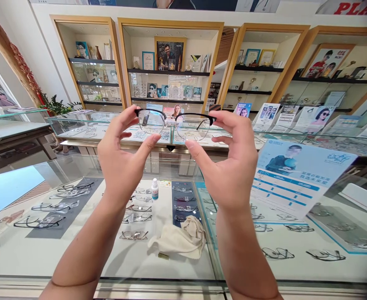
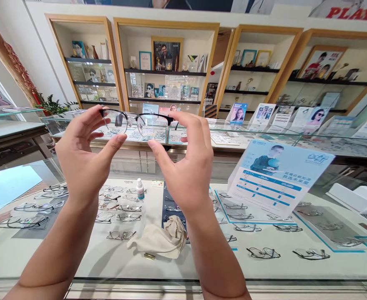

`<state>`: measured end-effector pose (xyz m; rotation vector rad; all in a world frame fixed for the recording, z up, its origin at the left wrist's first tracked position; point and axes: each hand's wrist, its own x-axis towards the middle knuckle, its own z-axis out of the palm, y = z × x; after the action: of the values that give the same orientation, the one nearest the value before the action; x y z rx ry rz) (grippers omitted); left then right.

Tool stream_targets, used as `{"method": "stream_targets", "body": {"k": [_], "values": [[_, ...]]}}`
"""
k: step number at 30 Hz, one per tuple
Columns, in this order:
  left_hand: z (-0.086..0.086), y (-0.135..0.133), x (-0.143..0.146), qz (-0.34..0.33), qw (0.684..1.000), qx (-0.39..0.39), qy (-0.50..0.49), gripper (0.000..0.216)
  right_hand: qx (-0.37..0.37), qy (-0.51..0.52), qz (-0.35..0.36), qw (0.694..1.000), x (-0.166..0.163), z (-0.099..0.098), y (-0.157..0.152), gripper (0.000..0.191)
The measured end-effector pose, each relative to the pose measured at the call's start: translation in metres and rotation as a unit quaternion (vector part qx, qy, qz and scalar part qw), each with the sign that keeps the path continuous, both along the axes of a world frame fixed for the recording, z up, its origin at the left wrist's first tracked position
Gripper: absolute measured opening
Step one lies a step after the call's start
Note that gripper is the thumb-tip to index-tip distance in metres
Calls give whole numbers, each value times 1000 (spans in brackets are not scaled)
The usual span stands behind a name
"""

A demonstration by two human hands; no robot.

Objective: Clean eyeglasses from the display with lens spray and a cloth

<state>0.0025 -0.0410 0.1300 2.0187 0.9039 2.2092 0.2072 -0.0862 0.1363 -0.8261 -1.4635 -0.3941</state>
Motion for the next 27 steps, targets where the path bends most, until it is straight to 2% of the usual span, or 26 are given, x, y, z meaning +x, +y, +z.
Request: {"method": "stream_targets", "body": {"k": [7,14,19,27], "values": [[-1,-1,2,9,1000,12,-8,65,-7,5,3,1000,0,-1,2,47],[2,-4,5,66,996,59,8,55,-20,10,8,1000,0,-1,2,49],[0,-7,6,97,991,89,17,57,-46,13,35,998,4,-3,6,55],[-3,-8,3,78,993,85,5,65,-60,0,35,998,8,-6,10,58]]}}
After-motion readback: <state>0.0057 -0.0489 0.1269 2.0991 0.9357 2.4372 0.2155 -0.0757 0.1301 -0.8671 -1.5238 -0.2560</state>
